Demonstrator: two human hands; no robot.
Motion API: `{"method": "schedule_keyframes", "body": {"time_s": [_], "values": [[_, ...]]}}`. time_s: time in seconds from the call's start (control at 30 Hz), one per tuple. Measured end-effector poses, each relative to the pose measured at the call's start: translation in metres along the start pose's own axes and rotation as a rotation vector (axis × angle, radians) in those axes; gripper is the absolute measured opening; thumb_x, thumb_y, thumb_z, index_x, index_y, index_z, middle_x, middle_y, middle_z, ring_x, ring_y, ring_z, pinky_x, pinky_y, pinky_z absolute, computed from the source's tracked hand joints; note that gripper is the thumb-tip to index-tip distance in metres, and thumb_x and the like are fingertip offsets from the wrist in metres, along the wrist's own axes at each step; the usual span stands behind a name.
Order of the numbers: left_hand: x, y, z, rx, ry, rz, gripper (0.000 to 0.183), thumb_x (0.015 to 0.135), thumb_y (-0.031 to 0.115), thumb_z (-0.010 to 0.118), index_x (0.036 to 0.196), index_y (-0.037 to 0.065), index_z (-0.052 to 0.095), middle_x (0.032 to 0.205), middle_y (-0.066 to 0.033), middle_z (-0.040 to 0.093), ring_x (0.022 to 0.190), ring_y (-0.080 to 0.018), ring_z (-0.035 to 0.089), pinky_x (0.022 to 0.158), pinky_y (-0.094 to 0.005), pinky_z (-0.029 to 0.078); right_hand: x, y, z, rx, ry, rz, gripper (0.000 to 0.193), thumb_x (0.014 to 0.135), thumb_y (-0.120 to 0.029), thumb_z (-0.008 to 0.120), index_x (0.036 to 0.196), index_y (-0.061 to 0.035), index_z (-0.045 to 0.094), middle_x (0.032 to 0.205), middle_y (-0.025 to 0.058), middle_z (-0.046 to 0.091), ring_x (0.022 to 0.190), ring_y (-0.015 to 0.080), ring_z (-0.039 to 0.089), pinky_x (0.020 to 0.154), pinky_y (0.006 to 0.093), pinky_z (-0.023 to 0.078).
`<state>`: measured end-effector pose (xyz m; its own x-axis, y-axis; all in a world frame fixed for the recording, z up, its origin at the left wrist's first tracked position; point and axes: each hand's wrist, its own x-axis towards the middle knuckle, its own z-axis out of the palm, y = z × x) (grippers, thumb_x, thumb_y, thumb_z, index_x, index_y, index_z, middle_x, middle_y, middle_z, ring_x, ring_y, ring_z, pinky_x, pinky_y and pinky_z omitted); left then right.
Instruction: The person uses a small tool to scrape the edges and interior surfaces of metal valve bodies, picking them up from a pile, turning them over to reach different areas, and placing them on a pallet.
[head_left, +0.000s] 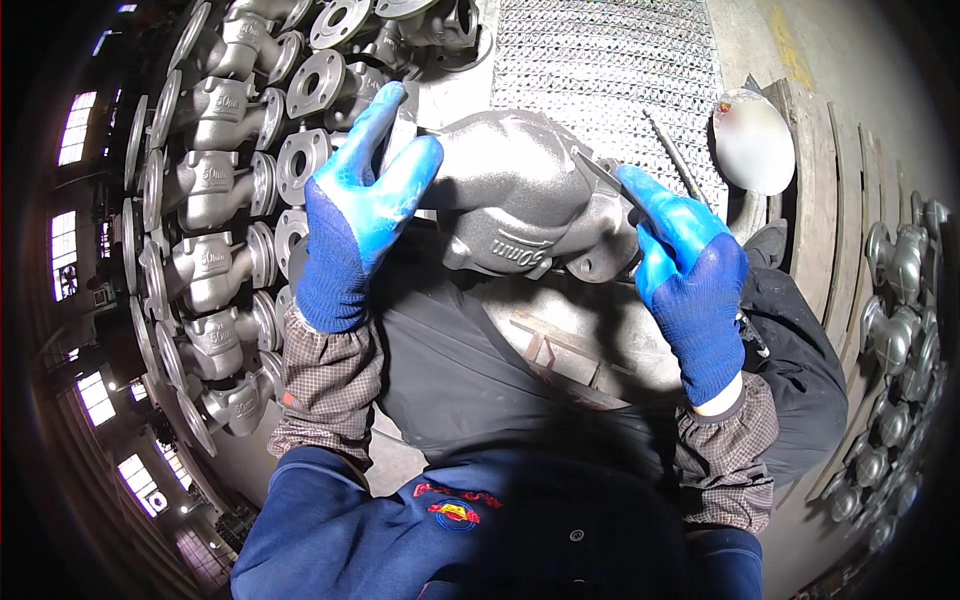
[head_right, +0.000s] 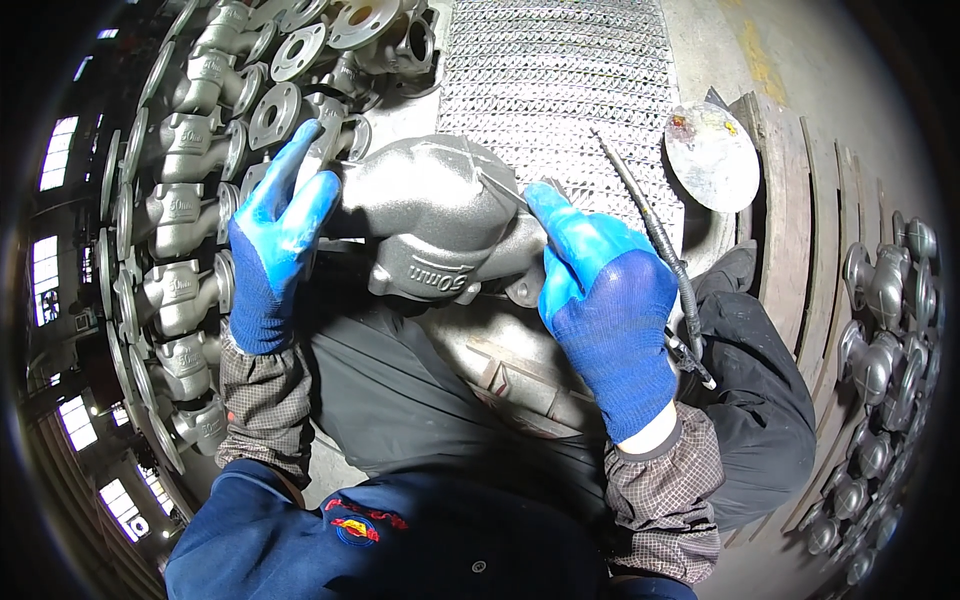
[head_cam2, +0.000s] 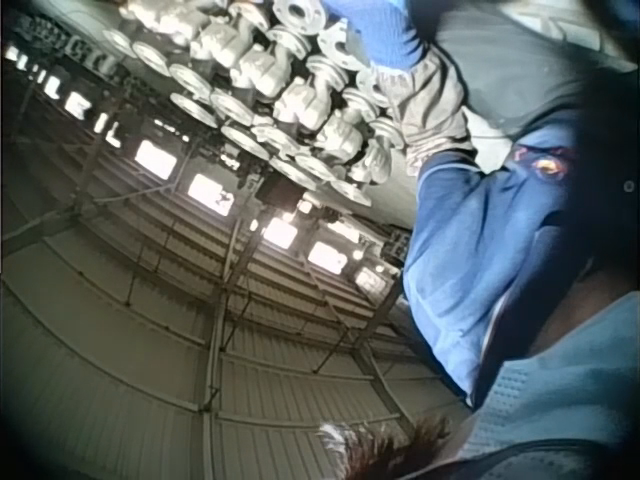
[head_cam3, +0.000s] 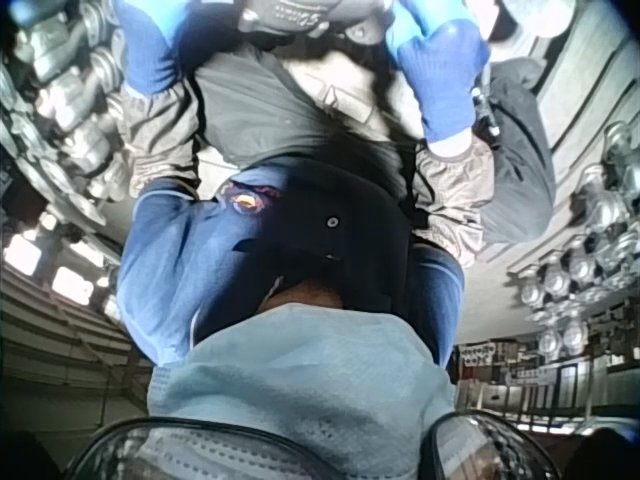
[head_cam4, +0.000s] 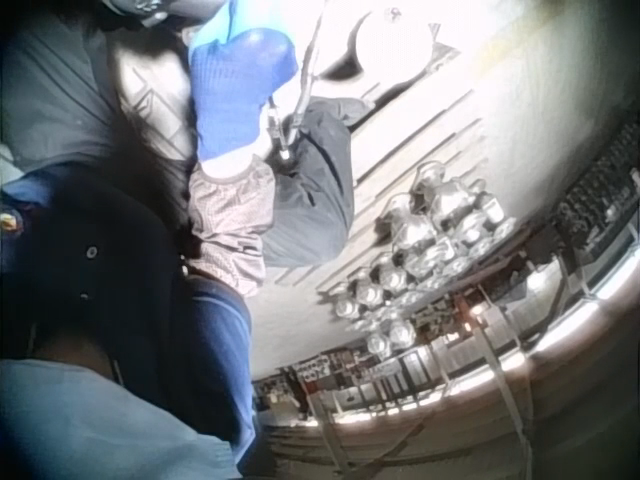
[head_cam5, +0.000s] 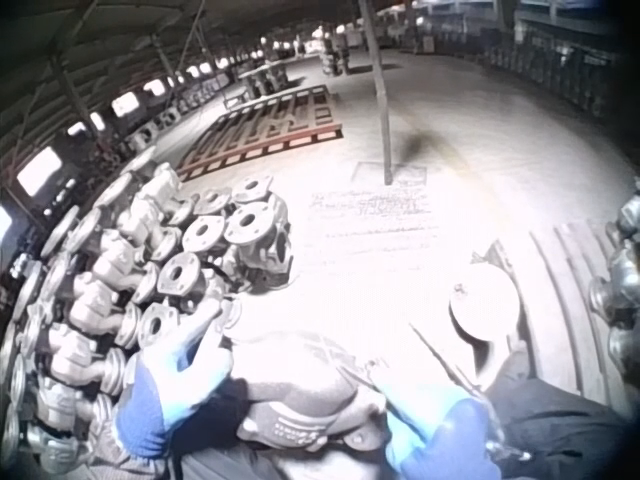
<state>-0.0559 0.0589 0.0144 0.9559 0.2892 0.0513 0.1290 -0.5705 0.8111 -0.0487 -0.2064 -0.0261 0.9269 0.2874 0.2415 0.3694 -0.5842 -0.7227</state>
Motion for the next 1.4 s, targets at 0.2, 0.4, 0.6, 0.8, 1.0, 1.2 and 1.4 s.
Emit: {"method": "schedule_keyframes", "body": {"time_s": [0.2,0.4,0.6,0.8,1.0,1.2,1.4], "values": [[0.0,-0.003,0.001,-0.002,0.004,0.021,0.057,0.081,0.02,0.072,0.129,-0.004,0.054,0.121,-0.0209,0.061,0.107,-0.0206,0.062,0.091,-0.0307,0.049,-0.007,0.005,0.006,-0.007,0.012,-0.038,0.048,0.076,0.01,0.052,0.117,-0.0095,0.067,0.082,0.0108,0.068,0.07,0.02,0.064,0.065,0.03,0.051],[0.001,-0.004,-0.001,0.058,0.012,0.051,0.057,0.082,0.02,0.072,0.129,-0.004,0.053,0.123,-0.0225,0.06,0.11,-0.0228,0.061,0.094,-0.0322,0.048,-0.017,0.016,0.027,0.01,0.079,-0.058,0.045,0.078,0.011,0.054,0.117,-0.0069,0.067,0.085,0.0111,0.069,0.075,0.0213,0.065,0.07,0.0311,0.051],[0.001,-0.001,0.001,0.074,0.017,0.043,0.056,0.082,0.019,0.072,0.13,-0.004,0.053,0.124,-0.0229,0.059,0.112,-0.0231,0.06,0.096,-0.0321,0.047,0.001,0.022,0.049,0.552,0.22,0.296,0.037,0.085,-0.004,0.062,0.123,-0.0036,0.061,0.104,0.0134,0.068,0.095,0.0208,0.065,0.078,0.0313,0.052],[0.002,0.003,0.001,0.033,-0.01,0.042,0.056,0.082,0.019,0.072,0.129,-0.004,0.053,0.124,-0.0221,0.059,0.112,-0.0225,0.06,0.095,-0.0318,0.047,0.026,0.029,0.071,0.757,0.122,0.324,0.05,0.085,-0.009,0.067,0.132,-0.0025,0.053,0.117,0.0135,0.061,0.099,0.0166,0.057,0.079,0.0269,0.048],[0.002,-0.003,0.0,0.099,-0.003,0.139,0.054,0.083,0.018,0.07,0.13,-0.004,0.053,0.125,-0.0221,0.059,0.112,-0.0228,0.059,0.094,-0.0322,0.048,0.041,0.019,0.067,0.947,0.181,0.466,0.04,0.091,-0.012,0.062,0.129,-0.0011,0.055,0.105,0.0053,0.064,0.076,0.0068,0.056,0.066,0.02,0.047],[0.002,-0.002,0.003,0.054,0.003,0.141,0.054,0.083,0.017,0.071,0.13,-0.004,0.053,0.125,-0.0219,0.059,0.112,-0.0228,0.059,0.094,-0.0329,0.048,0.047,0.017,0.076,0.303,0.253,0.315,0.046,0.082,-0.038,0.071,0.116,-0.009,0.063,0.101,0.0159,0.068,0.089,0.0309,0.067,0.078,0.0387,0.053],[0.001,-0.007,-0.002,0.081,0.01,0.112,0.051,0.084,0.016,0.07,0.128,-0.003,0.055,0.122,-0.0215,0.061,0.113,-0.023,0.06,0.094,-0.0332,0.048,0.038,0.028,0.069,0.541,0.282,0.398,0.031,0.089,-0.02,0.066,0.115,-0.0036,0.064,0.1,0.0142,0.069,0.089,0.0175,0.067,0.079,0.0303,0.052]]}}
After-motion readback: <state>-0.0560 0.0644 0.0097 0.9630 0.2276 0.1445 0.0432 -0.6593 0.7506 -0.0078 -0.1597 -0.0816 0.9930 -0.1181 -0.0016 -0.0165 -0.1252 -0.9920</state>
